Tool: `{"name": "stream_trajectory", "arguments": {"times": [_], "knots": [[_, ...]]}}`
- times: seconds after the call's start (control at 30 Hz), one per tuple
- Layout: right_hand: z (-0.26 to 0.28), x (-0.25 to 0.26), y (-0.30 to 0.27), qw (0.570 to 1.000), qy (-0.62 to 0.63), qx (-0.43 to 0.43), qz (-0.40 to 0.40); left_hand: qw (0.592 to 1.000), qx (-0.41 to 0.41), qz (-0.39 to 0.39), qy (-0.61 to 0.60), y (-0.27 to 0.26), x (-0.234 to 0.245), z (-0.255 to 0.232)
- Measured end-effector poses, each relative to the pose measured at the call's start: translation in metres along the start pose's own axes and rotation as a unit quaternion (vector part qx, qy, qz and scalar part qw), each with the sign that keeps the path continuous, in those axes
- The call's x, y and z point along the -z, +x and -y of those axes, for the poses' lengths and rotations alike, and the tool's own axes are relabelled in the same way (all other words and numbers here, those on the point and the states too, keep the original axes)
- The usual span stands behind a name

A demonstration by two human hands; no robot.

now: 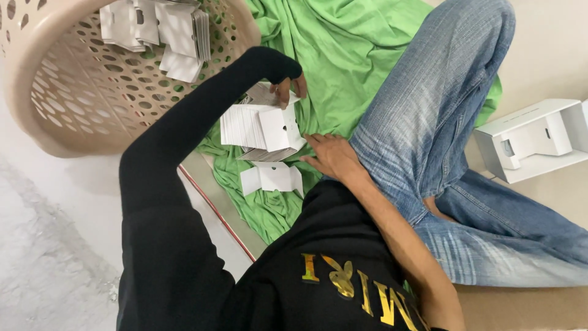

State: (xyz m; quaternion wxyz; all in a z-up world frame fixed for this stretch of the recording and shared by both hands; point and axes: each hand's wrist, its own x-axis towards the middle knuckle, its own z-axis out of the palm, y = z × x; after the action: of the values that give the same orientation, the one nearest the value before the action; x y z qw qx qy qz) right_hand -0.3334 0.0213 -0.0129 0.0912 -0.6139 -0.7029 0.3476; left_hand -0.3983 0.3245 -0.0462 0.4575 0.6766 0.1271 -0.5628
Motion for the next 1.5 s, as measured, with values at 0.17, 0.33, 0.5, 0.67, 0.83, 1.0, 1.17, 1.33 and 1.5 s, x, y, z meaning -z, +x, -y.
{"name": "stream_trajectory", "arguments": {"times": [0.17, 0.33, 0.5, 0.67, 0.83, 1.0, 1.17, 1.33, 1.5], "knots": [[-0.003, -0.007, -0.003, 1.0, -0.017, 0.001, 0.0, 0.999, 0.023, 0.014, 0.034, -0.019, 0.001, -0.032], [0.013, 0.037, -0.015, 0.998, 0.051, 0.009, -0.037, 0.995, 0.008, -0.058, 0.078, -0.086, -0.001, -0.086], [0.014, 0.091, -0.062, 0.823, 0.541, -0.075, -0.159, 0.898, -0.332, -0.273, 0.098, -0.168, -0.004, -0.165], [-0.032, 0.116, -0.172, 0.703, 0.581, -0.04, -0.41, 0.842, -0.486, -0.235, 0.019, -0.127, -0.012, -0.247], [-0.067, 0.123, -0.283, 0.707, 0.434, -0.097, -0.55, 0.813, -0.56, -0.116, -0.108, -0.004, -0.008, -0.33], [-0.128, 0.122, -0.358, 0.747, 0.3, -0.275, -0.525, 0.831, -0.548, -0.066, -0.065, 0.128, 0.007, -0.398], [-0.19, 0.107, -0.374, 0.745, 0.28, -0.331, -0.507, 0.816, -0.531, -0.182, 0.136, 0.204, 0.029, -0.432], [-0.212, 0.103, -0.368, 0.75, 0.279, -0.366, -0.475, 0.832, -0.499, -0.187, 0.157, 0.234, 0.04, -0.432], [-0.206, 0.109, -0.358, 0.76, 0.229, -0.353, -0.496, 0.712, -0.585, -0.294, 0.252, 0.254, 0.038, -0.423]]}}
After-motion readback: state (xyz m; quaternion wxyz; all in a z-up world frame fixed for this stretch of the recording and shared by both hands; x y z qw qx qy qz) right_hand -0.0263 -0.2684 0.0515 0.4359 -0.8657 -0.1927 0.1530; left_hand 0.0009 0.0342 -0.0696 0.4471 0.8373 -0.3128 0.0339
